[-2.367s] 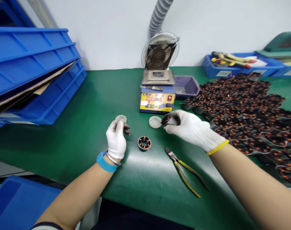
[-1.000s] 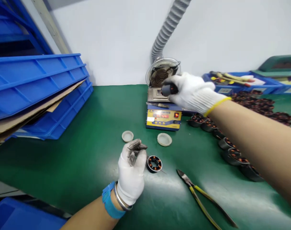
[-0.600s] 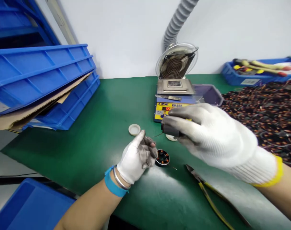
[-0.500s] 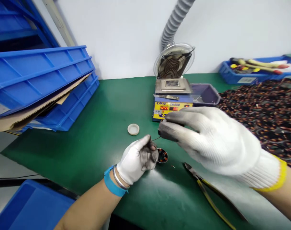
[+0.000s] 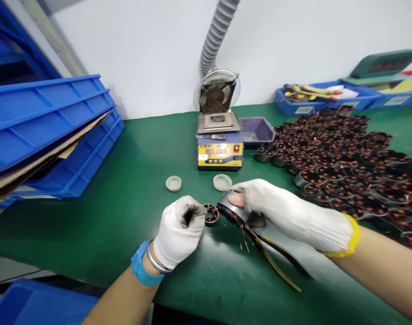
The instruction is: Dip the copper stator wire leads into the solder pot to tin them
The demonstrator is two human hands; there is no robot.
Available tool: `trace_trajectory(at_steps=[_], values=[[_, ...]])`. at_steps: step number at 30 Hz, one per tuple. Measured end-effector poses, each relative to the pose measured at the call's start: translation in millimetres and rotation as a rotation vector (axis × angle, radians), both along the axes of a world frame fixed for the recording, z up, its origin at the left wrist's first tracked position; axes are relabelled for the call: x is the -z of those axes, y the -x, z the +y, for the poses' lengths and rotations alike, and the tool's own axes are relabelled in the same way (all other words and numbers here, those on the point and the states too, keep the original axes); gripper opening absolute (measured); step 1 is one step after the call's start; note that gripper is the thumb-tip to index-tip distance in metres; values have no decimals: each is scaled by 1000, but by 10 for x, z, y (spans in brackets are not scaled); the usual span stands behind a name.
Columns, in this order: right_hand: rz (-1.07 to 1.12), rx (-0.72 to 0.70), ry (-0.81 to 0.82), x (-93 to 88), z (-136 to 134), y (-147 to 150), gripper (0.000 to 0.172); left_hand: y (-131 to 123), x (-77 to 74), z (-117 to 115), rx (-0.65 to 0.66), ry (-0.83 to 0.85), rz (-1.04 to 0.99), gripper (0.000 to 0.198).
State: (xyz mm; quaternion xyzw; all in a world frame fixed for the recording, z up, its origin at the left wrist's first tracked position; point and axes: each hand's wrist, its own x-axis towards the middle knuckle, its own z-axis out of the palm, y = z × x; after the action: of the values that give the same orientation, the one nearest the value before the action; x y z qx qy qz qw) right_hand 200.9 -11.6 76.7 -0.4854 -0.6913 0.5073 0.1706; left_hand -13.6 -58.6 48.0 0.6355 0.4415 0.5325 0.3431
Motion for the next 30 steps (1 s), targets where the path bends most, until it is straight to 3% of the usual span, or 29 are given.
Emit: trace_trajectory(at_steps=[2,4,9,13,23,26,30], values=[[93,-27,124,49,32,-44,61,5,62,38,-78,-3,-12,14],[18,41,74,6,107,-90,58,1,99,90,-156,92,-128,19],[-514,224,-135,-200,485,-126,57,-17,116,171,-213,226,-375,41],[-836,167,-162,-212,762,-41,55,-23,104,190,-225,280,-471,53],[-980,27,-253,-172,836,125,53,-4,82,215,-197,418,-701,50],[-998,96,-262,-376,932,104,56,-31,69,165,-224,405,-709,50],[-977,346,-386,-842,1319,144,71,-88,75,99,-227,399,-679,56]])
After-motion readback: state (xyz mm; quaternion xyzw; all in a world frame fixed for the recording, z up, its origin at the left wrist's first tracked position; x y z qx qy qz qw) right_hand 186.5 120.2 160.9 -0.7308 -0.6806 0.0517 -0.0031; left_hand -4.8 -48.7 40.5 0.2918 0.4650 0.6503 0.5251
